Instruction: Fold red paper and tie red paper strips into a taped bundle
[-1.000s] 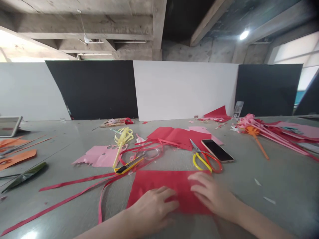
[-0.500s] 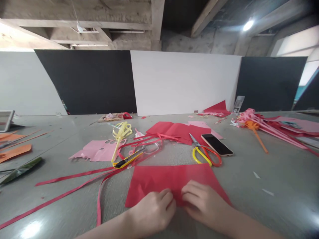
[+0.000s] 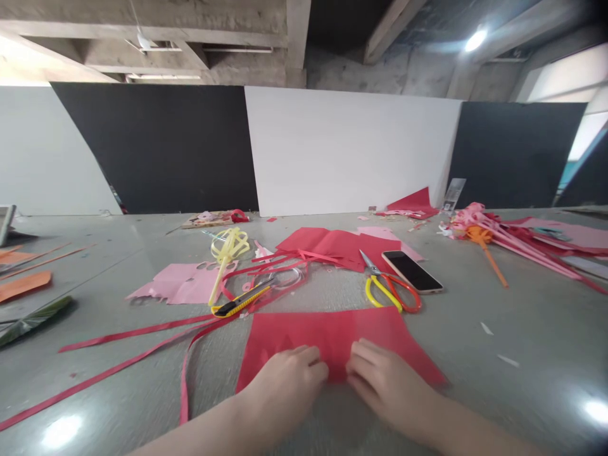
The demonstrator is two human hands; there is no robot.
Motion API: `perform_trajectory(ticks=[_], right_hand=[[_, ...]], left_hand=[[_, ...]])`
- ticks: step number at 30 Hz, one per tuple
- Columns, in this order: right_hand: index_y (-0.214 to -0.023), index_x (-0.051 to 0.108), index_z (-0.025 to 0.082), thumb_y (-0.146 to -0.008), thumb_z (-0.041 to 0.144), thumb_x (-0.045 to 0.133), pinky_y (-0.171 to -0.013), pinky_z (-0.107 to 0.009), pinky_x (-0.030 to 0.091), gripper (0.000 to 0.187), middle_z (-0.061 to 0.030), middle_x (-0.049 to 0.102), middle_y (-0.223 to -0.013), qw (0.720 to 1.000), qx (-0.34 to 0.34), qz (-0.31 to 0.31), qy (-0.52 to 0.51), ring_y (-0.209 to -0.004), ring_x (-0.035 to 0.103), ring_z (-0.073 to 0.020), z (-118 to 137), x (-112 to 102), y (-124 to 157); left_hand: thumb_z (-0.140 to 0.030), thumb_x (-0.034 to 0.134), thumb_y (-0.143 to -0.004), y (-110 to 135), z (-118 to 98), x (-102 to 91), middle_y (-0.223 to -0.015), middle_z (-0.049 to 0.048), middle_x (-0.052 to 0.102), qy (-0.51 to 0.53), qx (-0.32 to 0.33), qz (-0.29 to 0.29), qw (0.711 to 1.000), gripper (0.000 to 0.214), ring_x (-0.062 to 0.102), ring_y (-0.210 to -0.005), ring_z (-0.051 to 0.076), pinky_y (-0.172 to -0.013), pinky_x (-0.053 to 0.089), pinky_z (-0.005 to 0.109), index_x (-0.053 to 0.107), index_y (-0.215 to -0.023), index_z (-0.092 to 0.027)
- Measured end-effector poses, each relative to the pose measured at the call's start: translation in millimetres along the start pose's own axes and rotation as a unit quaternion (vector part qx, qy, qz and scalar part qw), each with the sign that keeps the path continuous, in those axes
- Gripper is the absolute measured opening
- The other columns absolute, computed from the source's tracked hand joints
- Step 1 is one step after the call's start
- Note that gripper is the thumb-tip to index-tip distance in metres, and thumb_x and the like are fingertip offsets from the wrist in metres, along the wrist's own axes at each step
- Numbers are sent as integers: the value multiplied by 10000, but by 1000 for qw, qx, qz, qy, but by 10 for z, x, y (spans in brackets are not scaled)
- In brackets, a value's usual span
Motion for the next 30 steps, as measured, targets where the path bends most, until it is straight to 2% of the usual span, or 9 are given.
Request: perform_trajectory(ticks=[6,14,18,25,30], right_hand=[[-688,516,176,-787,121,576,-670,-259,362,128,17,497,-769,996,72,1,-45,-760,467,-138,-177,-23,-15],[-634,540,171,-738,195,650,-642,-261,336,154,22,519,-716,992,113,1,-47,-723,466,-141,-328,5,-45],[-627,538,164,-744,197,647,-634,-250,329,163,29,514,-708,993,110,8,-45,-693,471,-123,-316,-11,-47],[-597,528,150,-757,202,633,-606,-236,311,199,34,504,-680,994,103,22,-23,-649,474,-105,-293,-16,-72],[-586,533,145,-749,215,642,-599,-235,306,208,34,509,-660,994,109,27,-12,-631,478,-103,-294,-26,-95]], left_hand=[[-146,461,-843,-28,220,12,-787,10,593,116,-71,9,991,164,574,-731,144,-656,427,227,605,-768,-170],[-194,514,-824,-51,294,45,-745,7,594,102,-82,5,991,133,565,-710,148,-649,415,231,607,-734,-160],[-211,509,-834,-62,255,34,-754,24,608,67,-61,10,996,146,572,-731,169,-657,419,251,603,-743,-144],[-152,477,-846,-57,99,66,-799,66,624,-18,25,26,999,148,575,-791,214,-698,416,299,608,-787,-116],[-149,468,-850,-67,67,63,-765,70,620,-59,36,22,997,160,583,-743,220,-653,421,301,610,-789,-110]])
Point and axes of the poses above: each hand's wrist, its own y-axis away from the middle knuckle, its own x-axis out of the palm, z = x × y, the point moved 10 cm from there along -y, towards the middle knuckle
